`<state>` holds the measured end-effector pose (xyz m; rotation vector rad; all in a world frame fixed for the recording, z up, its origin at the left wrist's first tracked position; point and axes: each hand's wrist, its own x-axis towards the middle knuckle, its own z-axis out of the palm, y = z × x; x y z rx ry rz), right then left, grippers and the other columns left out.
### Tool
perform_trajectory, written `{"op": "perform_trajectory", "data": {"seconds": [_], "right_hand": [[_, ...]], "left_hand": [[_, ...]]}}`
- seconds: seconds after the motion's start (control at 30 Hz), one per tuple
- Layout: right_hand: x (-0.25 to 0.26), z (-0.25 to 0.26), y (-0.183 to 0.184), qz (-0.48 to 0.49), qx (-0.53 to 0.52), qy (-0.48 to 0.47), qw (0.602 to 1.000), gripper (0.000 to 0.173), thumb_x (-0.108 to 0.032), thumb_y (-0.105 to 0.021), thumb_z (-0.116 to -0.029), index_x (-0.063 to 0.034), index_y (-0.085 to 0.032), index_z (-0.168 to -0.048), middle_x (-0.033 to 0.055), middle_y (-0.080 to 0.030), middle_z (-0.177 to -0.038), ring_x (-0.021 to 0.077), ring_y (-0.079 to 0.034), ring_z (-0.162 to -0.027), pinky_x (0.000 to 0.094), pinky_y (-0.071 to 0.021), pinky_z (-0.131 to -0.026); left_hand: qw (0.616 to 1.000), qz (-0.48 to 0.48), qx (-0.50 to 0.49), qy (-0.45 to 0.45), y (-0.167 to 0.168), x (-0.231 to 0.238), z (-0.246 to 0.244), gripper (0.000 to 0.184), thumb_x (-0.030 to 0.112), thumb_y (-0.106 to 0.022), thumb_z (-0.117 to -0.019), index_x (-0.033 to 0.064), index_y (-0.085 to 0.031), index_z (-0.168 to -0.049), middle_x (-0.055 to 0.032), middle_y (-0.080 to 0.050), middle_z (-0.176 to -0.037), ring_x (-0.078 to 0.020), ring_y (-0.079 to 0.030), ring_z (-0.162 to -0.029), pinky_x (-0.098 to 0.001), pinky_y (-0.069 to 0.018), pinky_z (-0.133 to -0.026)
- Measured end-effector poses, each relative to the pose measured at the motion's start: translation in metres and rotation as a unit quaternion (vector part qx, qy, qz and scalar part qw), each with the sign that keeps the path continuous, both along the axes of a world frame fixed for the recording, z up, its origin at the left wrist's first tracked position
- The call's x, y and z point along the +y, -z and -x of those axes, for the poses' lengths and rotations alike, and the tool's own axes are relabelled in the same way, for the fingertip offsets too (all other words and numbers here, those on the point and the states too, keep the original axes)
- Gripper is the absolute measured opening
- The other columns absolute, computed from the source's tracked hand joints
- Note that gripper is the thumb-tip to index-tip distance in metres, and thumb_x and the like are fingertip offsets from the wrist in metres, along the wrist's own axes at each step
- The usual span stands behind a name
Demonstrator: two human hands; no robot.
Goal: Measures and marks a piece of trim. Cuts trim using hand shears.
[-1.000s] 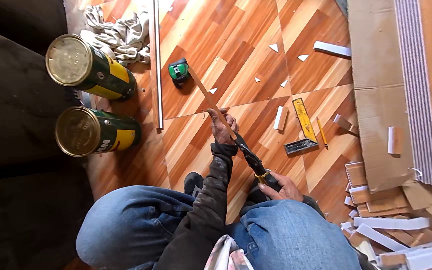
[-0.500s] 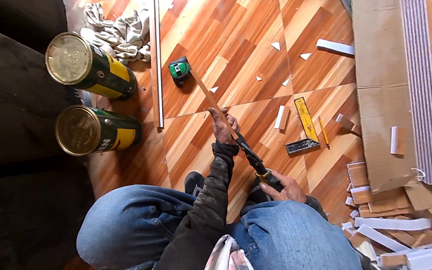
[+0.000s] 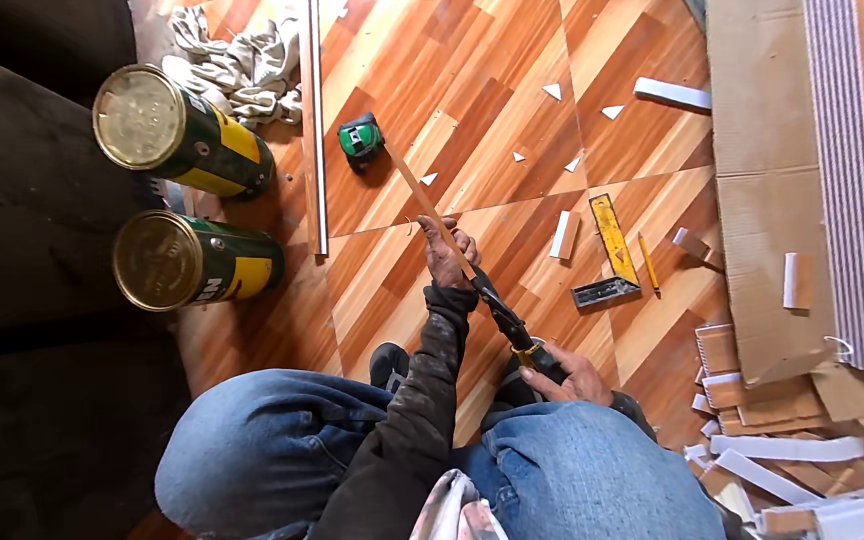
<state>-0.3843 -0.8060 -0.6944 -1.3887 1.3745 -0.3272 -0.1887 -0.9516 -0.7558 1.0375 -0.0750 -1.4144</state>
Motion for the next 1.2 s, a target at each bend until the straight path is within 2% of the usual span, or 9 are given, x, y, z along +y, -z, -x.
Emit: {"op": "perform_trajectory", "data": {"seconds": [0.43, 0.6, 0.77, 0.97, 1.2], "right_hand": [[0.0005, -0.0018, -0.0031, 0.013, 0.013, 0.008, 1.0, 0.039, -0.038, -0.067, -0.0907, -0.0004, -0.069, -0.098, 0.0057, -0.065, -0.075, 0.0077, -0.061, -0.066, 0.0278, -0.0508, -0.062], [0.0001, -0.0024, -0.0051, 0.018, 0.019, 0.005, 1.0, 0.038, -0.036, -0.067, -0.0914, 0.0011, -0.069, -0.098, 0.0084, -0.066, -0.076, 0.0106, -0.062, -0.067, 0.0304, -0.0514, -0.064], [0.0001, -0.0018, -0.0056, -0.02, 0.011, 0.009, 1.0, 0.04, -0.038, -0.066, -0.0924, -0.0001, -0.069, -0.104, 0.0088, -0.07, -0.08, 0.0136, -0.068, -0.071, 0.0352, -0.0575, -0.068], [0.0002, -0.0002, -0.0032, -0.021, 0.007, 0.007, 1.0, 0.04, -0.04, -0.065, -0.092, -0.0007, -0.069, -0.102, 0.0076, -0.069, -0.078, 0.0129, -0.067, -0.069, 0.0344, -0.0568, -0.066], [0.0001, -0.0021, -0.006, 0.038, 0.043, -0.002, 0.998, 0.041, -0.037, -0.065, -0.0917, 0.0023, -0.071, -0.099, 0.0114, -0.069, -0.077, 0.0159, -0.066, -0.067, 0.0363, -0.0542, -0.064]], "left_hand": [[0.999, 0.04, -0.012, -0.02, 0.0042, 0.0006, 0.0024, 0.061, 0.067, -0.017, -0.1041, 0.0201, -0.055, -0.097, 0.0076, -0.04, -0.049, -0.005, -0.039, -0.036, -0.0207, -0.0383, -0.036], [0.999, 0.043, -0.017, -0.026, 0.0039, 0.001, 0.0026, 0.061, 0.068, -0.018, -0.1039, 0.0202, -0.055, -0.096, 0.0078, -0.039, -0.05, -0.005, -0.039, -0.037, -0.0209, -0.0382, -0.036], [0.998, 0.055, -0.007, -0.036, 0.0061, 0.0016, 0.0023, 0.061, 0.067, -0.016, -0.1038, 0.0199, -0.053, -0.095, 0.0074, -0.039, -0.049, -0.0053, -0.038, -0.036, -0.0208, -0.0373, -0.036], [0.997, 0.057, -0.017, -0.043, 0.0066, 0.0017, 0.0038, 0.061, 0.066, -0.017, -0.1045, 0.019, -0.054, -0.094, 0.0072, -0.038, -0.049, -0.0057, -0.038, -0.036, -0.0212, -0.0377, -0.036], [0.998, 0.046, -0.029, -0.043, 0.007, 0.0019, 0.0042, 0.059, 0.066, -0.018, -0.1046, 0.0198, -0.053, -0.094, 0.0071, -0.039, -0.051, -0.0061, -0.039, -0.037, -0.0216, -0.0384, -0.037]]}}
